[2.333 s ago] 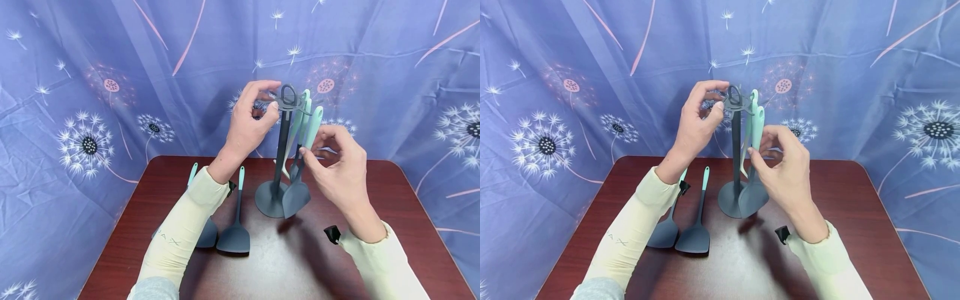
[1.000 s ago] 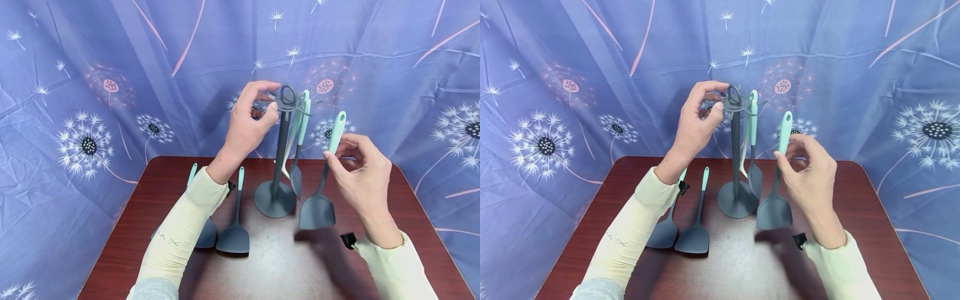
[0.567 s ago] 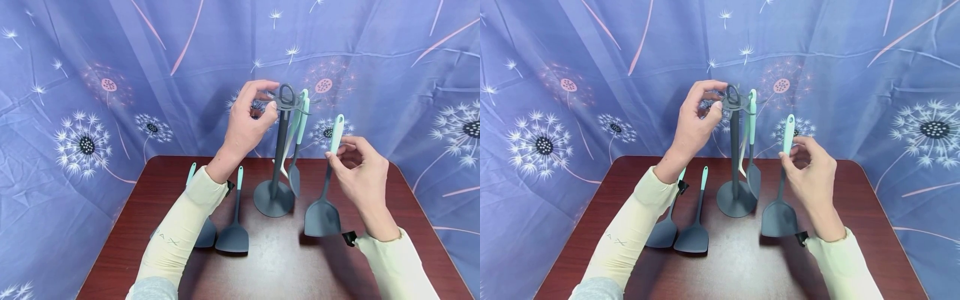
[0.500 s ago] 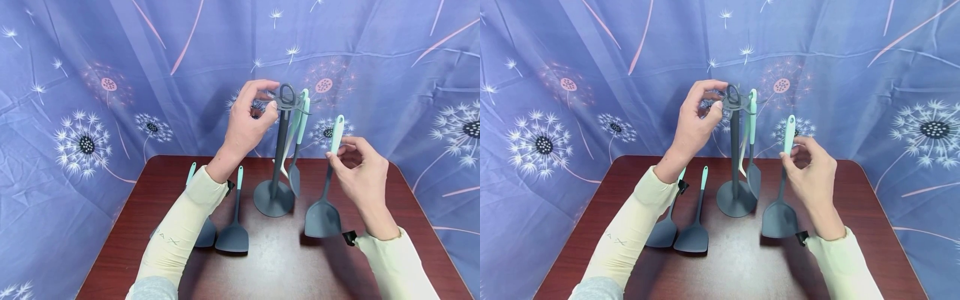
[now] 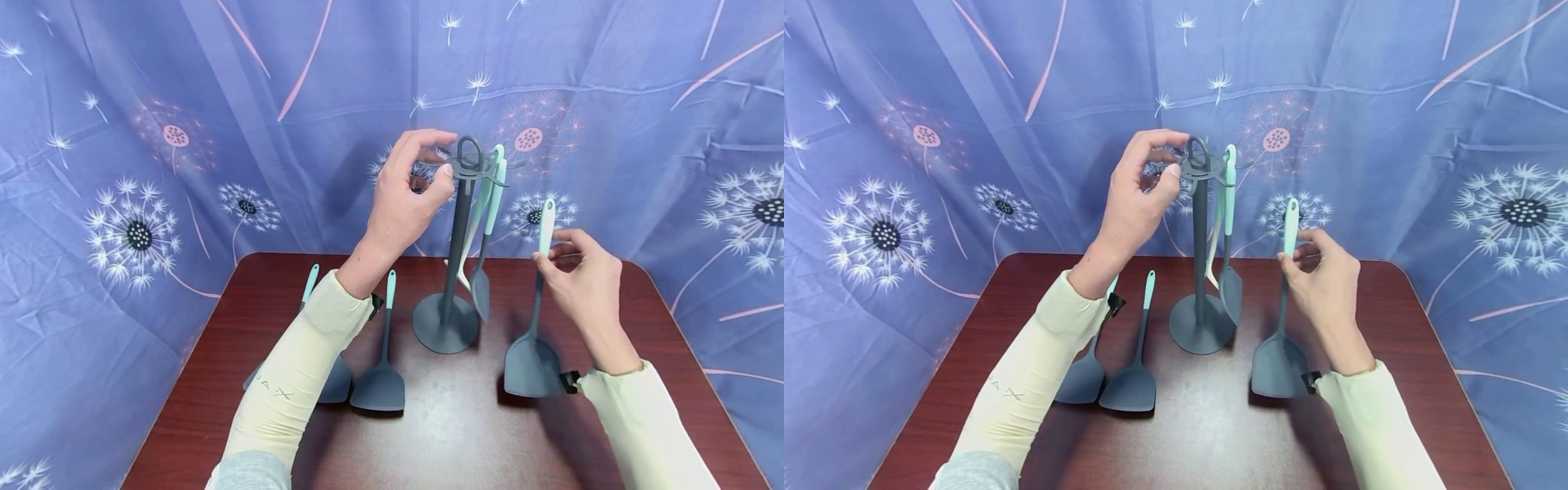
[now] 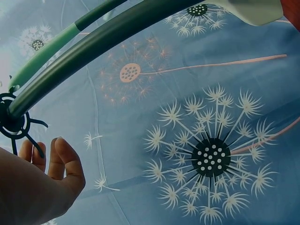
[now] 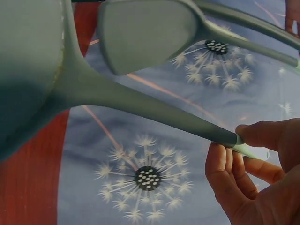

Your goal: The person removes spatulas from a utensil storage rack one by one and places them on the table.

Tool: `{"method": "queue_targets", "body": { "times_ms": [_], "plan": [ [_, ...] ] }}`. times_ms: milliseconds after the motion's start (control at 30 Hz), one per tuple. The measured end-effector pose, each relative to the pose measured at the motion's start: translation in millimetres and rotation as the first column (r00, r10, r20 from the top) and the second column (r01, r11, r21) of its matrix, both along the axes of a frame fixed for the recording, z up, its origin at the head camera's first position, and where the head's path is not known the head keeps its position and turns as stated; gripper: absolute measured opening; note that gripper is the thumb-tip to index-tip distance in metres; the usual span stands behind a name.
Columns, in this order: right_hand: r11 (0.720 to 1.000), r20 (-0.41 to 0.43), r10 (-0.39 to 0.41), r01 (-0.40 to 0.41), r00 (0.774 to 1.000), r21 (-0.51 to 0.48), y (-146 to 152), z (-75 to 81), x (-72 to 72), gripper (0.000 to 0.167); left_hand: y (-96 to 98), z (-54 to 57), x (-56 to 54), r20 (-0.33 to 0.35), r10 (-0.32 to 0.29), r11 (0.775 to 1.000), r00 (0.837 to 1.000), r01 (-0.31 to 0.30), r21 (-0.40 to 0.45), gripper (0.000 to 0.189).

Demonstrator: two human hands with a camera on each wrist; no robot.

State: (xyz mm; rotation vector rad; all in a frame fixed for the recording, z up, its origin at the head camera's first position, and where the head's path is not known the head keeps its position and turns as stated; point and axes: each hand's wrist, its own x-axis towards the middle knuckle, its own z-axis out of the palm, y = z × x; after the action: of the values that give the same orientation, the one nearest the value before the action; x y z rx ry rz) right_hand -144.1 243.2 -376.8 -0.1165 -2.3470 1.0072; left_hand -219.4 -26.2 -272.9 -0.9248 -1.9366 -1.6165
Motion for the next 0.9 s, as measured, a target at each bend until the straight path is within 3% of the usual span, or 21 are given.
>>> {"method": "queue_targets", "body": {
  "times_ms": [233,567,900],
  "plan": [
    [0.999,0.112,0.012,-0.016,0.994,0.031,8.6,-10.9,-11.5,0.028,-0.7,1.3,0.3,-0.003,0.0,1.0,1.0,0.0,-0.005,0.041],
    [0.994,0.179,0.001,-0.021,0.984,0.111,14.1,-23.0,-26.6,0.027,0.1,3.1,-0.1,-0.001,-0.002,1.0,1.0,0.002,-0.004,0.04],
    [0.991,0.321,0.03,-0.07,0.946,0.113,15.9,-35.6,-39.4,0.026,-1.0,1.1,0.0,0.01,-0.001,1.0,1.0,0.001,-0.011,0.039]
  ]
}}
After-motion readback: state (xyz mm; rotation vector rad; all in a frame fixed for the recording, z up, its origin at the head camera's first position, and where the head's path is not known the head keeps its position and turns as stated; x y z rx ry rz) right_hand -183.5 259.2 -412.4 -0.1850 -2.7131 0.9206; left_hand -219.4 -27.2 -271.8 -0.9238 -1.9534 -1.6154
